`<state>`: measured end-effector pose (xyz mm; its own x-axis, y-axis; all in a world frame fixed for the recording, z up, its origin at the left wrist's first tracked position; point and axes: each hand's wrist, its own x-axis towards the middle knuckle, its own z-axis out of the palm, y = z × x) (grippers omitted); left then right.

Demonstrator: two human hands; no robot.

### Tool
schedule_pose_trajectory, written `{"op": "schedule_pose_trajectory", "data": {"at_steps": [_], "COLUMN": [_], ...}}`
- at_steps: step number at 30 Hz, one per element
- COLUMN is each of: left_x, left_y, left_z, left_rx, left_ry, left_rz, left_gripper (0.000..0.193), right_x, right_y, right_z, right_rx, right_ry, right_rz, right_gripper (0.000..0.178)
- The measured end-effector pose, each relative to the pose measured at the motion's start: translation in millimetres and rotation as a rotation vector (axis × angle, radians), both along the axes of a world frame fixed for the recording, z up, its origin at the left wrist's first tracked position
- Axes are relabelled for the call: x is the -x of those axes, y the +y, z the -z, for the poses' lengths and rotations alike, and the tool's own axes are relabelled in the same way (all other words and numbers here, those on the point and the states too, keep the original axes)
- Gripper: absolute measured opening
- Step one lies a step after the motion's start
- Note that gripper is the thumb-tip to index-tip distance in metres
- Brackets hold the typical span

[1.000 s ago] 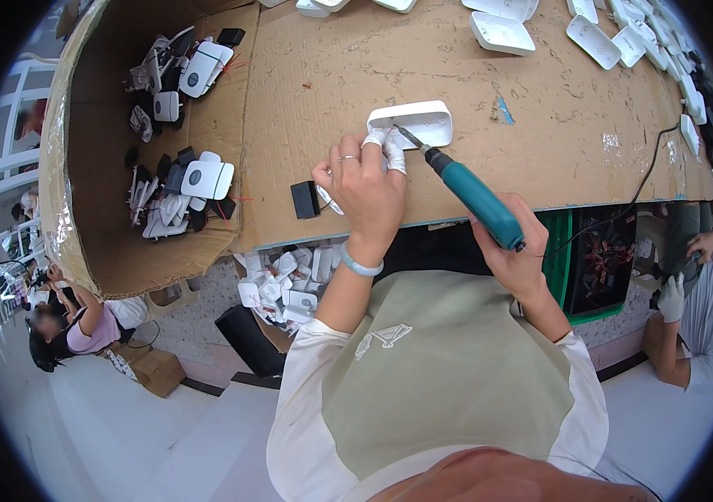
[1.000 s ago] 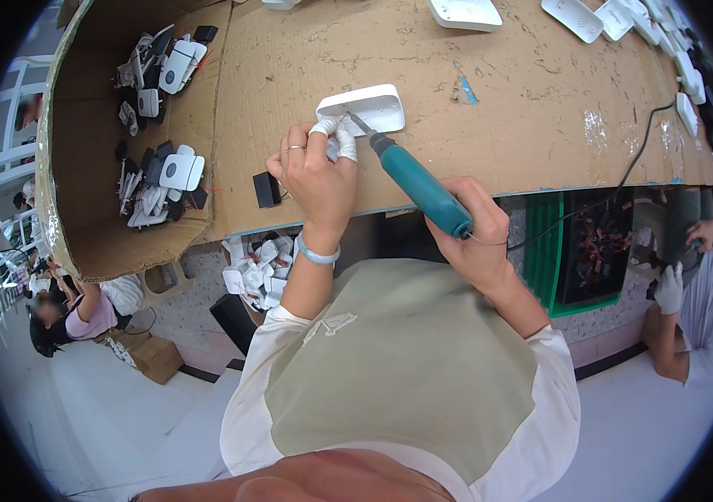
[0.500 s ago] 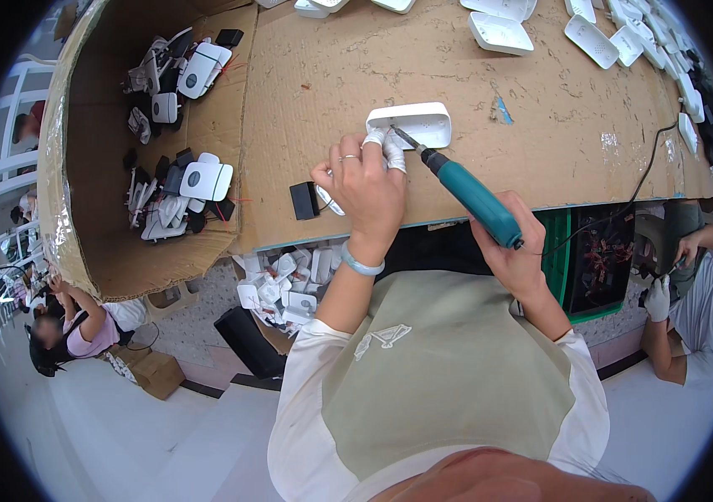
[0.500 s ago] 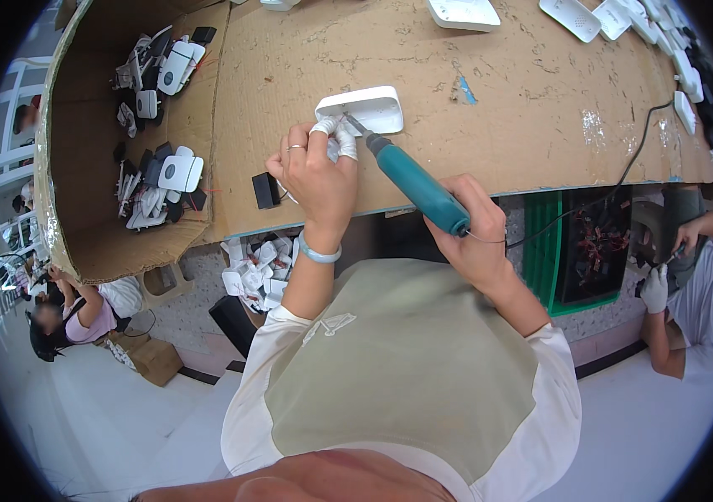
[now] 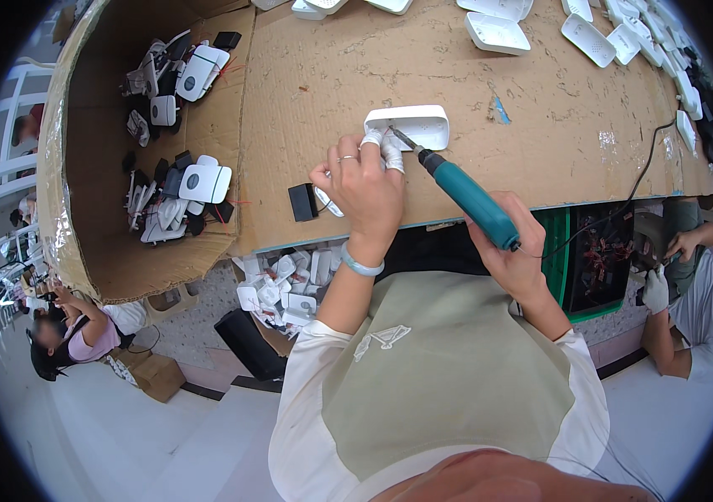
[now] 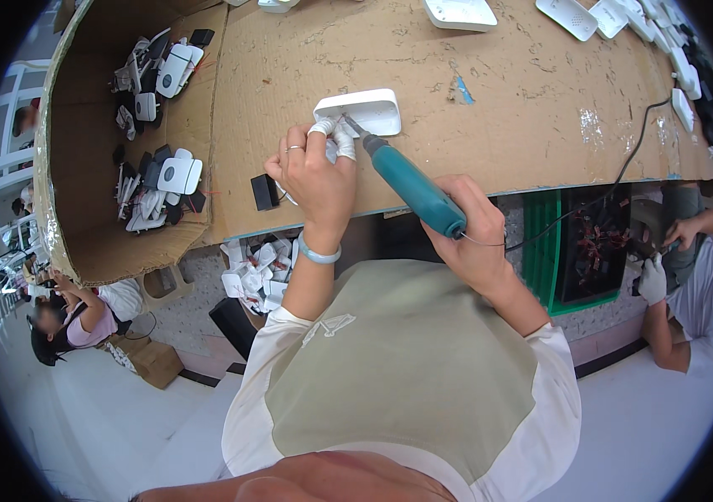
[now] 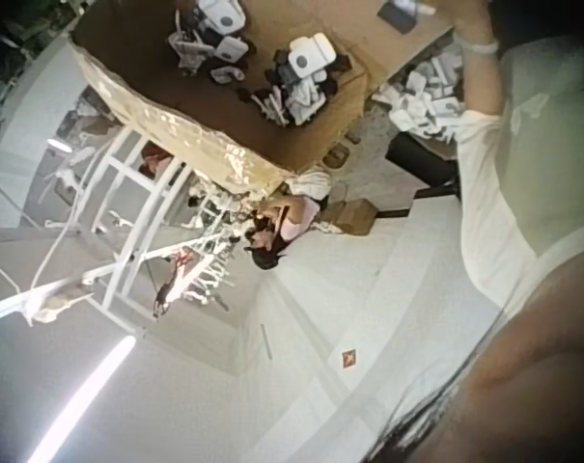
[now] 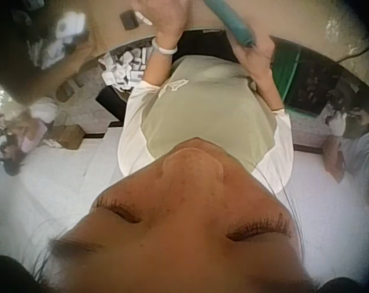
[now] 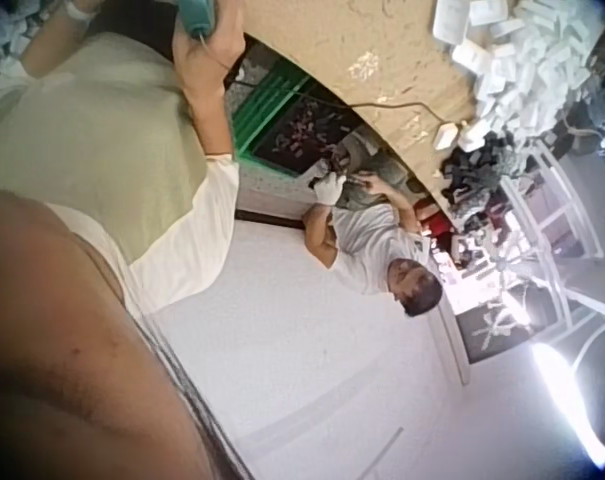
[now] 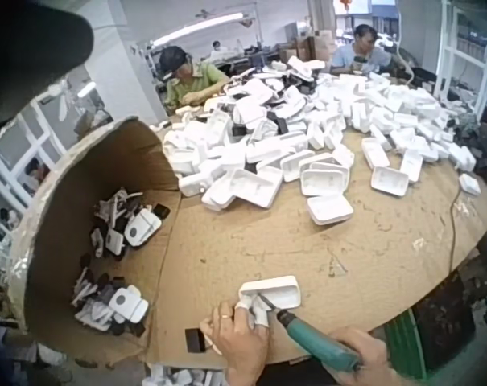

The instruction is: Assembling plastic housings for electronic devices using a soldering iron and wire.

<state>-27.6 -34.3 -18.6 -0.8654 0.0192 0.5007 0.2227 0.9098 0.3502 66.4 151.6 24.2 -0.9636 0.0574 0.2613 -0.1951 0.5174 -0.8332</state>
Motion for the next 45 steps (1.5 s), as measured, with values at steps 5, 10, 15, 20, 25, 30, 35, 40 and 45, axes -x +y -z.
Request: {"op": "schedule_pose_trajectory", "data": {"at_steps": [5, 10, 15, 20, 25, 30, 35, 40, 45], "left_x": [0.1, 0.1, 0.6, 0.6, 0.8, 0.6, -1.7, -9.7, -26.6], "left_y": [0.4, 1.0, 1.0, 1.8, 2.0, 2.5, 2.5, -0.1, -18.5], "left_z": [0.7, 0.4, 0.5, -1.8, -1.9, -2.6, -6.2, -18.0, -6.6], "left_rx": [0.008, 0.021, 0.025, 0.025, 0.035, 0.058, 0.095, -0.004, -0.583], "left_ry": [0.004, 0.013, 0.029, 0.022, 0.035, 0.038, 0.036, 0.074, 0.028], "left_rz": [-0.010, -0.018, -0.015, -0.011, -0.017, -0.022, -0.037, -0.015, 0.191], "left_gripper": [0.019, 0.016, 0.015, 0.014, 0.013, 0.012, 0.012, 0.024, 0.069], "right_x": [0.5, -0.7, -3.1, -2.4, -9.9, -21.4, -27.1, -32.0, -35.7], "right_y": [-0.6, -0.2, 2.7, 0.0, 5.1, 8.9, 11.5, 11.4, 14.3], "right_z": [-0.3, 0.9, 1.3, -3.8, -6.2, -10.3, -14.1, -14.0, -13.7], "right_rx": [0.004, 0.005, 0.005, -0.005, 0.031, 0.089, 0.089, 0.127, 0.109], "right_ry": [0.025, 0.004, -0.055, 0.012, 0.020, -0.029, -0.056, -0.066, -0.048], "right_rz": [-0.009, -0.001, -0.012, 0.018, 0.041, 0.103, 0.106, 0.123, 0.131], "right_gripper": [0.022, 0.022, 0.023, 0.021, 0.028, 0.024, 0.023, 0.023, 0.023]}}
